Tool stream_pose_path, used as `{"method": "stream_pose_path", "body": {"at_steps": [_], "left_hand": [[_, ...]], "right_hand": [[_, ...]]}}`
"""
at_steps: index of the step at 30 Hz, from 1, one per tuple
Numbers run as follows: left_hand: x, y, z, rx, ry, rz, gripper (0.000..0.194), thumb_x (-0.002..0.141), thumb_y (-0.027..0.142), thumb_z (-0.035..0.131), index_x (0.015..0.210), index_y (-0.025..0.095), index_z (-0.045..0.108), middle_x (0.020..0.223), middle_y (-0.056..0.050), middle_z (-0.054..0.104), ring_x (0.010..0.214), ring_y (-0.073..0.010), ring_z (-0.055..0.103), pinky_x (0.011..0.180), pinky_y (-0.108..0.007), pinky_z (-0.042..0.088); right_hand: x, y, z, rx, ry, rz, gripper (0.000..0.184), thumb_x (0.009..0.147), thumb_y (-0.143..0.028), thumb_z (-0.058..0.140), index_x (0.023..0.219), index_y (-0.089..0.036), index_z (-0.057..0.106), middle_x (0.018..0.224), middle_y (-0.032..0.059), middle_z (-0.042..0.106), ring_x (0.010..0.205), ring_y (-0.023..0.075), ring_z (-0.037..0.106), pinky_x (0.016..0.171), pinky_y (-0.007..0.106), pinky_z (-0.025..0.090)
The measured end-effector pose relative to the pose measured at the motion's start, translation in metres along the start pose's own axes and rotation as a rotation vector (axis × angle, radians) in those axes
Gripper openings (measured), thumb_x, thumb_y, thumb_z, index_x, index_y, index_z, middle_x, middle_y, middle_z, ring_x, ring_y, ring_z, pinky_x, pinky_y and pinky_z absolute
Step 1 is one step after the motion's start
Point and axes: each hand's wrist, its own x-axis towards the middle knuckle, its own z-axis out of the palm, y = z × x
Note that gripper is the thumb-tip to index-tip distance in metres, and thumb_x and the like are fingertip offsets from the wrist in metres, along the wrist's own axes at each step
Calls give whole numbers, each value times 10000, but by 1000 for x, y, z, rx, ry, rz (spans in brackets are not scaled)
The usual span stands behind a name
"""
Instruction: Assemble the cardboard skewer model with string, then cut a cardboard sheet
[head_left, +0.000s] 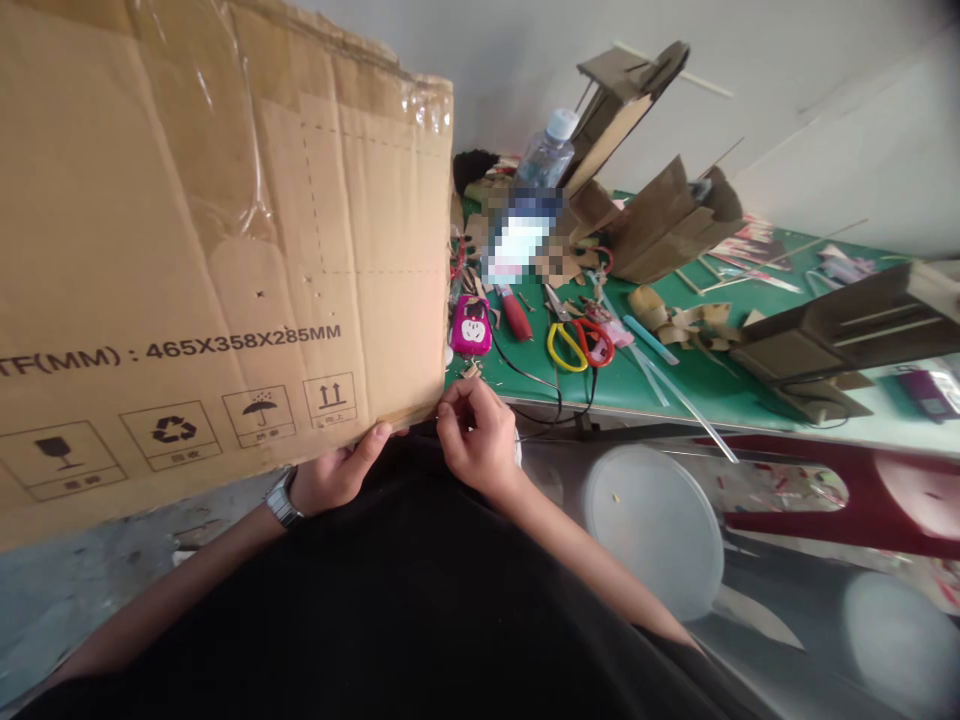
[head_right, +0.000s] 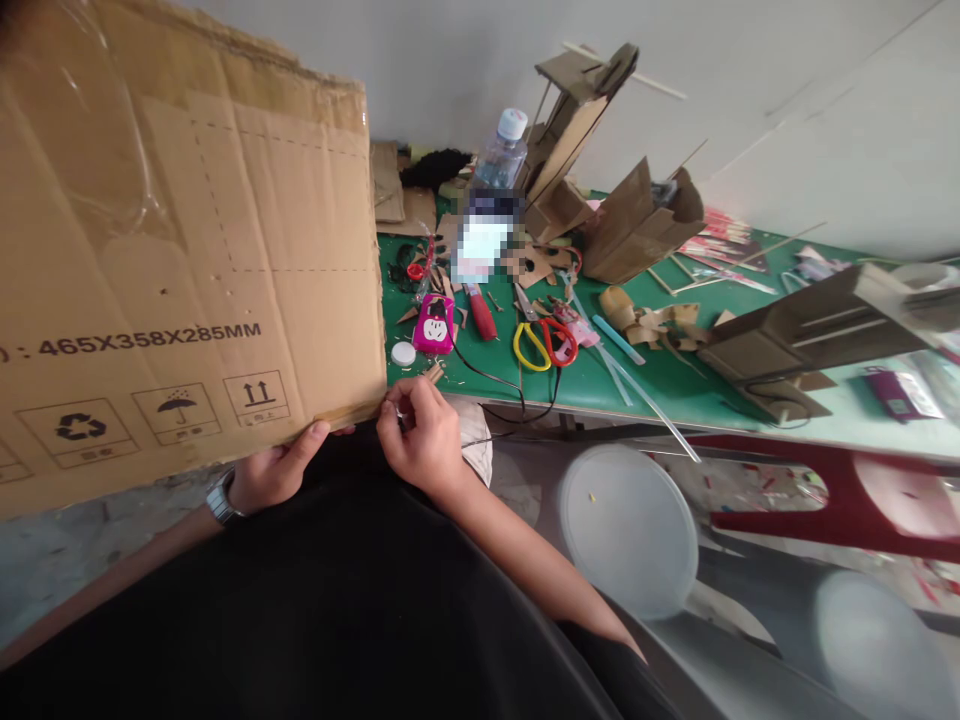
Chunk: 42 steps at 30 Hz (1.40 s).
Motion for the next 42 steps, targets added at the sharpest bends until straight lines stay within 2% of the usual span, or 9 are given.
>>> {"method": "stream_pose_path", "body": {"at_steps": [11, 20, 26, 30, 36, 42], "left_hand": [[2, 2, -2, 24, 31, 43, 262, 1020, 368, 600, 1052, 284, 846, 1033, 20, 844, 1061, -248, 783, 1159, -407, 542], [-1, 0, 0, 20, 24, 23, 238, 1013, 336, 620, 1085, 276, 839, 1023, 16, 843, 1176, -257, 747, 1216, -429, 477], [2, 6, 3, -166, 40, -72, 278, 1053, 298, 562, 1137, 296, 827, 967, 30, 842, 1057, -219, 784, 1172, -407, 531], [1, 5, 3, -250, 31, -140, 293, 1056, 340, 563, 1034, 270, 846, 963, 23, 844, 1037, -215, 788, 1157, -395, 546], [1, 2, 1, -305, -4, -230, 320, 1049, 378, 569, 980, 255, 856, 1012, 9, 846, 1093, -227, 777, 1198, -400, 506], [2, 4, 0, -348, -13, -250, 328, 1049, 385, 568, 973, 254, 859, 994, 0, 847, 1064, -229, 786, 1157, -392, 544]], "right_hand": [[2, 0, 4, -65, 50, -32, 135, 890, -135, 551, 819, -237, 500, 688, -32, 519, 599, 136, 486, 572, 274, 383], [1, 0, 4, -72, 5, -71, 168, 869, -113, 530, 811, -247, 448, 705, -24, 525, 635, 147, 515, 600, 275, 399], [-4, -1, -4, 121, 18, -19, 88, 958, -159, 518, 909, -219, 560, 775, 4, 595, 678, 153, 560, 634, 289, 432], [-4, -2, -5, 164, 8, -7, 160, 1002, -159, 479, 935, -206, 617, 809, 24, 640, 712, 158, 594, 662, 301, 450], [-4, -2, -5, 186, 13, 3, 198, 1012, -149, 466, 936, -205, 640, 822, 31, 668, 729, 162, 621, 670, 309, 469], [-3, -1, -5, 178, 55, -48, 199, 951, -76, 480, 904, -218, 611, 800, 14, 626, 718, 158, 597, 663, 306, 470]]}}
